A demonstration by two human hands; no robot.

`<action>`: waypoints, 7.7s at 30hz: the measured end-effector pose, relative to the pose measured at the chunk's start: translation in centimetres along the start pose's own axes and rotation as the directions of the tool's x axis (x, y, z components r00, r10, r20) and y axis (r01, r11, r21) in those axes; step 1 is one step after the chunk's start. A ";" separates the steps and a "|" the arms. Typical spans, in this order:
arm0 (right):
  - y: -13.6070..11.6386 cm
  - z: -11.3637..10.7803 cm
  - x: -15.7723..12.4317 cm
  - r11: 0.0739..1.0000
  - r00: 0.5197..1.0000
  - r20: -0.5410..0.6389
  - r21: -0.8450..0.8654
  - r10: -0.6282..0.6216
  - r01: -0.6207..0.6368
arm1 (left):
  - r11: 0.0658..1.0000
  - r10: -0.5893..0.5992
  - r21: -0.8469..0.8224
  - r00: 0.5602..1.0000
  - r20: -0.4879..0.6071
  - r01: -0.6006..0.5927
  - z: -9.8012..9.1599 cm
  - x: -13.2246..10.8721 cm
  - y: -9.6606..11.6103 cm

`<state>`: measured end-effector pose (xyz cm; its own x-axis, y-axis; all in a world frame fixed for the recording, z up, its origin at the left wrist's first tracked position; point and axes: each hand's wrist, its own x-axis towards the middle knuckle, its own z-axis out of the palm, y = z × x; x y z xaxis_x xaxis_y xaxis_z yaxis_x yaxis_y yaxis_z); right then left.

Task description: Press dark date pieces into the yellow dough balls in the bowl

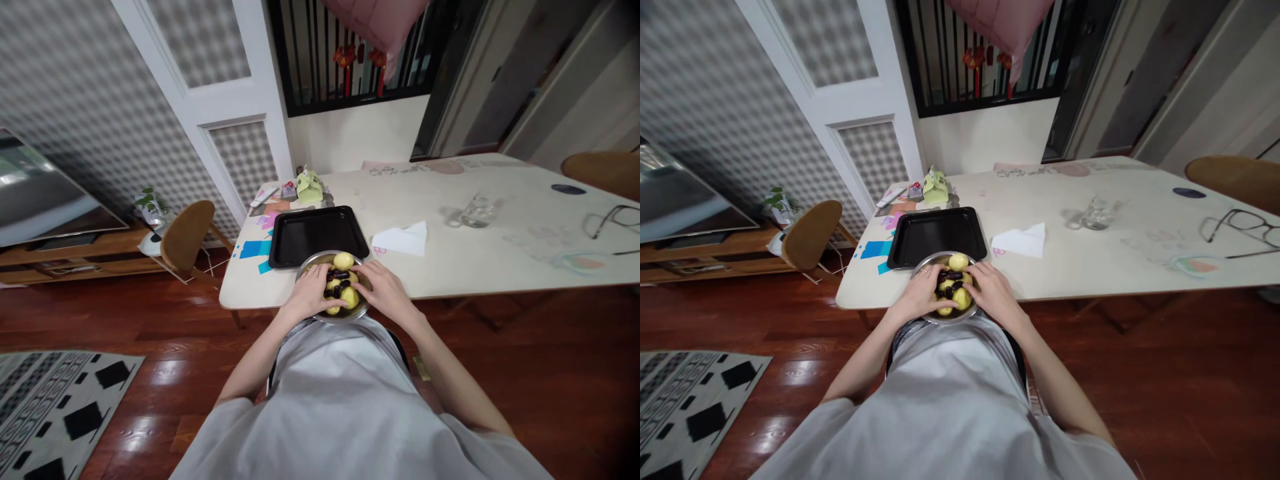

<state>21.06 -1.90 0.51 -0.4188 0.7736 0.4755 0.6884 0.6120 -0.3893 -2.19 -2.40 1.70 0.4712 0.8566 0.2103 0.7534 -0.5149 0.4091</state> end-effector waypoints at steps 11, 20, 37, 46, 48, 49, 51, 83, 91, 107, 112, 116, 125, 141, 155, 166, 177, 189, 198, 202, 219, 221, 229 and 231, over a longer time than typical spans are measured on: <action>0.0 1.3 0.0 0.957 0.996 0.021 0.279 0.081 -0.084 | 0.995 0.004 -0.103 0.992 -0.128 -0.017 1.4 -0.3 -0.3; -0.3 2.1 0.3 0.843 0.989 0.011 0.521 0.147 -0.131 | 0.990 0.109 -0.088 0.992 -0.061 -0.114 0.9 -0.3 -0.3; -1.5 2.2 0.5 0.837 0.994 -0.084 0.547 0.076 -0.018 | 0.991 0.000 -0.134 0.999 -0.038 -0.005 0.6 -0.1 -0.4; -1.6 2.1 0.6 0.834 0.991 -0.088 0.551 0.100 -0.035 | 0.997 0.042 -0.058 0.998 -0.051 -0.045 0.4 0.4 -0.6; -1.6 2.1 0.6 0.843 0.991 -0.104 0.537 0.083 -0.014 | 0.995 0.058 -0.072 0.994 -0.088 -0.065 0.4 0.2 -0.5; -1.6 2.2 0.6 0.849 0.991 -0.112 0.529 0.073 -0.003 | 0.994 0.063 -0.080 0.992 -0.106 -0.072 0.4 0.2 -0.5; -1.7 2.3 0.6 0.856 0.991 -0.123 0.517 0.058 0.014 | 0.993 0.063 -0.093 0.989 -0.132 -0.076 0.4 0.2 -0.5; -1.3 1.7 0.8 0.873 0.995 -0.093 0.485 -0.017 0.060 | 0.975 -0.016 -0.221 0.985 -0.171 -0.023 0.9 0.5 -0.6; -1.5 1.9 0.8 0.869 0.994 -0.106 0.490 -0.026 0.075 | 0.971 0.054 -0.219 0.981 -0.185 -0.095 1.0 0.2 -0.5; -1.5 0.9 1.0 0.863 0.984 -0.177 0.499 0.007 0.083 | 0.933 0.152 -0.280 0.952 -0.264 -0.227 1.3 0.1 -0.8; -1.1 0.6 1.0 0.879 0.981 -0.194 0.469 0.012 0.082 | 0.920 0.088 -0.318 0.913 -0.397 -0.227 0.1 0.5 -1.6; -1.3 0.8 0.9 0.896 0.993 -0.116 0.438 -0.027 0.075 | 0.949 -0.010 -0.276 0.861 -0.509 -0.152 -1.7 1.9 -4.3; -3.4 3.3 1.3 0.967 0.973 0.106 0.176 -0.206 0.185 | 0.975 -0.199 0.029 0.922 -0.333 0.221 -1.8 5.8 -11.6; -3.3 4.1 2.3 0.940 0.981 0.095 0.315 -0.171 0.134 | 0.949 -0.284 0.057 0.916 -0.285 0.311 -1.3 4.6 -13.8; -2.8 9.1 20.9 0.998 0.904 0.428 0.054 -0.008 -0.017 | 0.916 -0.351 0.049 0.856 -0.380 0.398 -0.3 3.3 -12.2; -1.5 9.8 22.5 0.995 0.806 0.586 -0.098 0.084 -0.032 | 0.955 -0.276 -0.023 0.856 -0.437 0.297 0.2 3.0 -12.4; -0.3 4.1 16.9 0.998 0.923 0.381 0.040 -0.052 0.040 | 0.977 -0.185 0.038 0.916 -0.357 0.212 0.2 2.8 -12.4; 0.3 3.3 7.9 0.956 0.930 0.296 -0.122 -0.220 0.265 | 0.966 -0.219 0.037 0.888 -0.403 0.255 0.3 2.6 -12.2; -0.2 2.4 9.8 0.965 0.917 0.301 0.095 -0.261 0.243 | 0.968 -0.239 -0.048 0.843 -0.482 0.247 0.4 2.7 -12.4; -1.8 2.6 13.1 0.977 0.946 0.246 0.095 -0.209 0.191 | 0.962 -0.269 -0.097 0.813 -0.516 0.257 0.5 2.9 -12.9; 1.4 5.6 21.1 0.969 0.852 0.493 -0.238 0.175 -0.061 | 0.962 -0.274 -0.146 0.786 -0.554 0.233 1.0 3.1 -13.5; 2.0 5.9 20.9 0.965 0.826 0.525 -0.252 0.204 -0.078 | 0.959 -0.284 -0.157 0.780 -0.557 0.237 1.1 3.1 -13.5; 1.0 8.8 21.9 0.980 0.729 0.655 -0.118 0.200 -0.163 | 0.956 -0.288 -0.229 0.727 -0.623 0.183 1.4 3.2 -14.0; 0.6 9.5 22.4 0.978 0.706 0.682 -0.069 0.191 -0.197 | 0.955 -0.291 -0.244 0.714 -0.637 0.171 1.5 3.3 -14.1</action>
<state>6.50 17.32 3.45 -0.5683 0.7750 -0.2765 0.7968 0.4344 -0.4201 -10.60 7.64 -4.72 -0.1753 0.7829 0.5970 0.6877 -0.3365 0.6433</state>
